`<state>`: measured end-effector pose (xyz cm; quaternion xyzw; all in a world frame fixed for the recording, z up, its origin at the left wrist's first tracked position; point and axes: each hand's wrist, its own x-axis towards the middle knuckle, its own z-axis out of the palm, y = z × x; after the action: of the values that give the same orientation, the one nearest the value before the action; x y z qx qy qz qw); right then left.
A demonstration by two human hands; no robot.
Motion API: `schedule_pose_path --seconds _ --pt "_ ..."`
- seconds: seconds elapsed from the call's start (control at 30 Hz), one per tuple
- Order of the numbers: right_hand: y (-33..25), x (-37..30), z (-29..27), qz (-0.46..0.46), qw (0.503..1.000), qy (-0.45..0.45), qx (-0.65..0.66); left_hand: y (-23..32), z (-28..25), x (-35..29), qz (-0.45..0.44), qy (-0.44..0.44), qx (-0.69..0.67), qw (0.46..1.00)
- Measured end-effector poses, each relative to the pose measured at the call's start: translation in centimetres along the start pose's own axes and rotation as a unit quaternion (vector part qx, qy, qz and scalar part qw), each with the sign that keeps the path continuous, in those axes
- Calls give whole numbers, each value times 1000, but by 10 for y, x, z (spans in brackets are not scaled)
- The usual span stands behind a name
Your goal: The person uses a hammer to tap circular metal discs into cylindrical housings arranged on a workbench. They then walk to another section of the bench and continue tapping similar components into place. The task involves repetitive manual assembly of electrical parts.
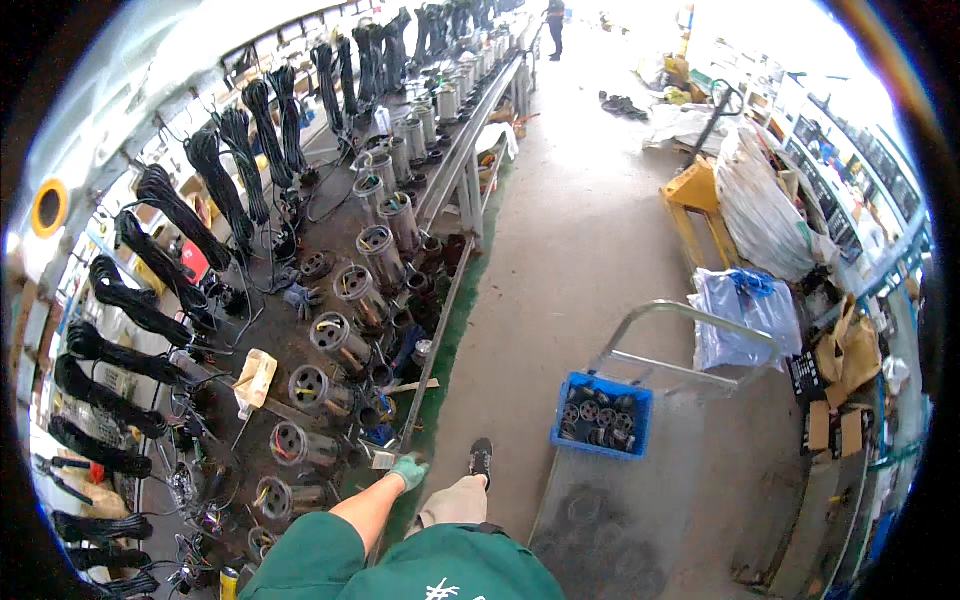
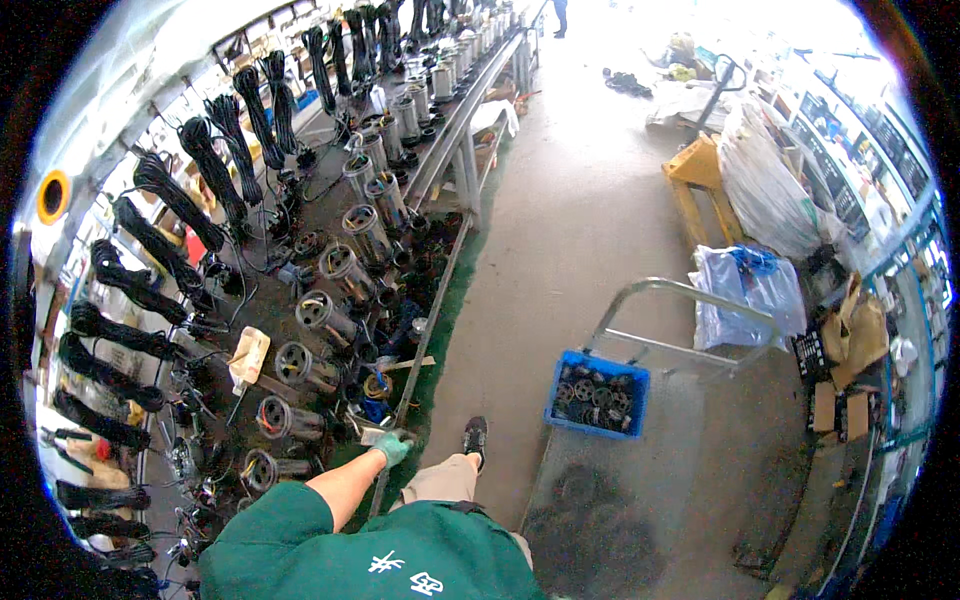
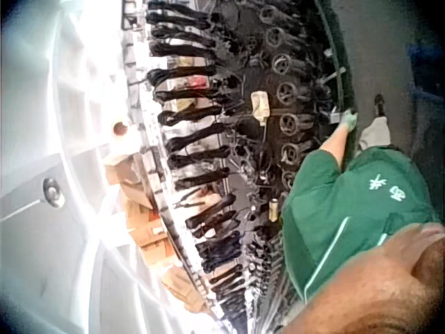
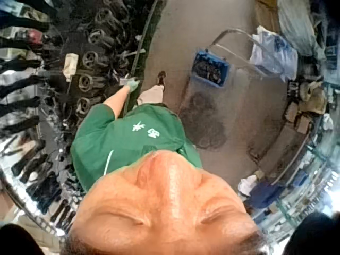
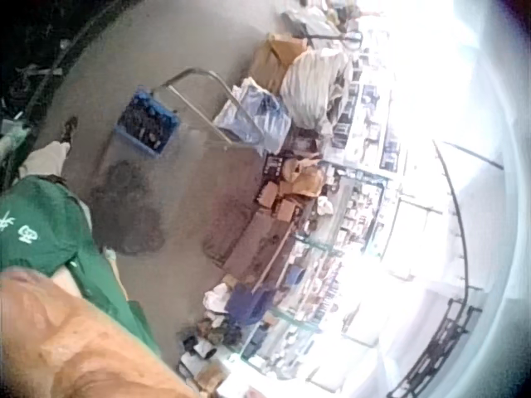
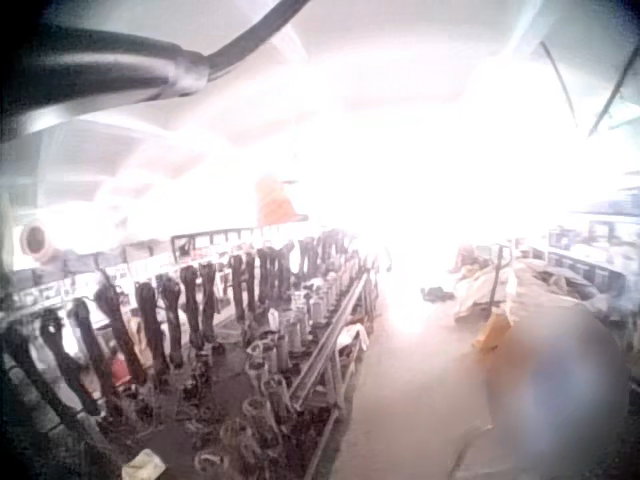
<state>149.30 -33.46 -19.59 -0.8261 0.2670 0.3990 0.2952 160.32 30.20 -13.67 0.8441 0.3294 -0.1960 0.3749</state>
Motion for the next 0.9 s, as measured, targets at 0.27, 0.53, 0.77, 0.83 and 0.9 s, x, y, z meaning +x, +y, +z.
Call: schedule_pose_path --seconds 0.27,0.53,0.77,0.83,0.9 --pt "-52 101 -30 -310 833 91 -450 113 -77 131 19 -21 -2 1000" --pt "-339 164 -105 -78 980 66 173 257 -127 271 34 -93 -106 989" --pt "-551 201 -145 -138 985 22 104 337 -189 367 36 -98 -233 967" --pt "-657 200 -180 -277 957 86 -23 362 -223 383 1 -40 -197 980" --pt "-766 212 -207 -278 957 57 -52 401 -272 386 -19 24 -200 979"
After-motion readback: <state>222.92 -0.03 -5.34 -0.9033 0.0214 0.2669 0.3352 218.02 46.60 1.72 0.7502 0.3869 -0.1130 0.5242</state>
